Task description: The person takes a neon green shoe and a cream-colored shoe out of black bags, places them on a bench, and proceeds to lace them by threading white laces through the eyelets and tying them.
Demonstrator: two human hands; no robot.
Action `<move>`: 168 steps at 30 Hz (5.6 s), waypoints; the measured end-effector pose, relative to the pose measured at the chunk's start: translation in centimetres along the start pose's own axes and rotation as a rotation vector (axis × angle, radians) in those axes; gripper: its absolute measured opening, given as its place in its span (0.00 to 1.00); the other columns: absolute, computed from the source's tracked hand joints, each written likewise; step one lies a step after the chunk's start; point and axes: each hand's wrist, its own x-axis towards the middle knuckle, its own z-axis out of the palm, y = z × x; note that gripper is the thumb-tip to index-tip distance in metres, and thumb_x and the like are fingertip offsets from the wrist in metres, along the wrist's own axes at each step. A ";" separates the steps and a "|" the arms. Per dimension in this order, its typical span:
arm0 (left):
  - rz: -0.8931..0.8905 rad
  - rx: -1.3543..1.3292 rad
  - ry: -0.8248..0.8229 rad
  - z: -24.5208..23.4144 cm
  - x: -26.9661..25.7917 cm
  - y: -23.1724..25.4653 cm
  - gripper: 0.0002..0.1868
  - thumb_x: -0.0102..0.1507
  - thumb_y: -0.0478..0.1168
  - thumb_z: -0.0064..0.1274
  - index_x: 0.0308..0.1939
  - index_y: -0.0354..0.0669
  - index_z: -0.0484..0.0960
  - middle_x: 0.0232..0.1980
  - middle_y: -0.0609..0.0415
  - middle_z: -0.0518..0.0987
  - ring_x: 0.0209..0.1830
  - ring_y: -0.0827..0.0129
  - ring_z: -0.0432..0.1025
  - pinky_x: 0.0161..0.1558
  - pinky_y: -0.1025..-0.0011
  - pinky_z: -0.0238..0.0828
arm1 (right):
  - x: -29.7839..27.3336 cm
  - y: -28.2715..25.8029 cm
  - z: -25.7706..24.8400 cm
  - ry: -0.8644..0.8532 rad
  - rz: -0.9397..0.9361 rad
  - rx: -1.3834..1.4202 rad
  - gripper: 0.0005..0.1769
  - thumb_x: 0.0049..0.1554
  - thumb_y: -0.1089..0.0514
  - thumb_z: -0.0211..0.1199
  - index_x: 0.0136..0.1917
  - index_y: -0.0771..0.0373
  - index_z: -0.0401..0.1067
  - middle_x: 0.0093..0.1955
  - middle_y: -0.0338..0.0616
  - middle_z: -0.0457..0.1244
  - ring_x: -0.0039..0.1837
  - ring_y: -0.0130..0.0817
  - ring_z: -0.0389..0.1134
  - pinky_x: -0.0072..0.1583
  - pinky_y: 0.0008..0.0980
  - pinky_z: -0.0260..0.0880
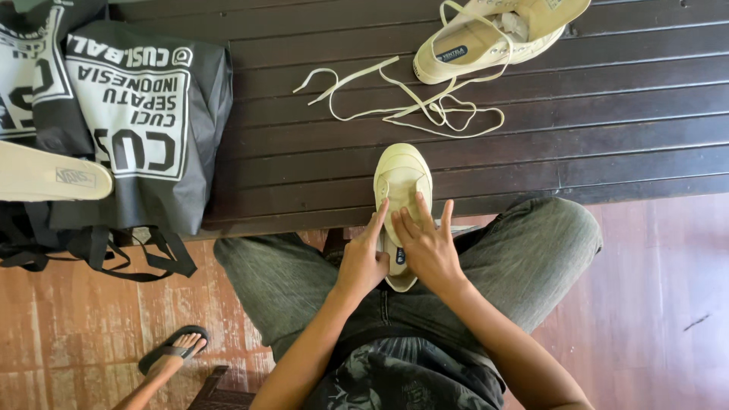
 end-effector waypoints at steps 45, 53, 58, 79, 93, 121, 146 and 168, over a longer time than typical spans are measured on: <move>0.347 -0.053 0.350 -15.1 1.3 0.0 0.09 0.68 0.49 0.63 0.33 0.56 0.89 0.30 0.59 0.77 0.33 0.60 0.75 0.42 0.67 0.72 | 1.9 7.4 -15.5 0.088 0.121 0.710 0.09 0.63 0.51 0.68 0.40 0.53 0.79 0.33 0.42 0.64 0.35 0.49 0.70 0.43 0.39 0.71; -0.038 0.030 0.985 -26.7 -4.3 -15.7 0.19 0.88 0.43 0.46 0.43 0.42 0.81 0.43 0.55 0.79 0.48 0.64 0.74 0.62 0.63 0.70 | -6.6 18.8 -17.2 0.194 0.288 0.585 0.11 0.72 0.60 0.61 0.46 0.63 0.77 0.41 0.40 0.65 0.40 0.27 0.55 0.44 0.28 0.52; -0.061 0.115 1.036 -26.2 -5.5 -14.3 0.03 0.82 0.31 0.55 0.55 0.38 0.84 0.51 0.50 0.78 0.48 0.64 0.69 0.53 0.66 0.67 | -7.3 16.8 -16.5 0.177 0.351 0.628 0.09 0.68 0.58 0.64 0.46 0.63 0.78 0.42 0.41 0.67 0.43 0.29 0.61 0.45 0.27 0.58; 0.195 -0.095 0.411 -23.4 2.8 -1.6 0.14 0.73 0.43 0.62 0.32 0.48 0.85 0.28 0.57 0.76 0.31 0.68 0.67 0.42 0.71 0.69 | -4.6 9.9 -9.4 0.257 0.083 0.237 0.07 0.64 0.58 0.68 0.54 0.49 0.82 0.49 0.41 0.60 0.38 0.43 0.68 0.41 0.39 0.73; 0.283 0.069 0.465 -27.1 10.3 1.1 0.22 0.84 0.51 0.47 0.40 0.43 0.79 0.44 0.56 0.79 0.47 0.66 0.73 0.47 0.66 0.65 | -1.8 11.0 -8.7 0.146 0.220 0.345 0.14 0.73 0.61 0.56 0.58 0.65 0.83 0.52 0.46 0.62 0.50 0.44 0.67 0.53 0.45 0.67; 0.162 0.115 0.321 8.4 7.3 -1.1 0.07 0.72 0.43 0.54 0.48 0.46 0.81 0.85 0.44 0.60 0.85 0.39 0.53 0.76 0.28 0.54 | 2.4 8.5 5.4 0.306 0.966 1.588 0.15 0.59 0.66 0.75 0.58 0.75 0.79 0.41 0.54 0.73 0.43 0.33 0.78 0.49 0.28 0.85; 0.177 0.181 0.390 8.4 7.9 -2.1 0.06 0.65 0.43 0.64 0.37 0.48 0.90 0.76 0.52 0.72 0.74 0.48 0.69 0.61 0.51 0.73 | 1.2 6.0 4.6 0.253 1.043 1.431 0.07 0.57 0.61 0.79 0.46 0.63 0.84 0.33 0.40 0.68 0.37 0.20 0.71 0.44 0.21 0.77; -0.081 -0.043 0.044 4.1 4.5 -2.3 0.10 0.71 0.45 0.49 0.47 0.45 0.84 0.83 0.37 0.60 0.69 0.27 0.71 0.58 0.39 0.78 | 4.0 7.1 4.4 0.185 0.687 1.136 0.42 0.46 0.73 0.60 0.74 0.54 0.77 0.44 0.39 0.56 0.41 0.23 0.63 0.42 0.22 0.69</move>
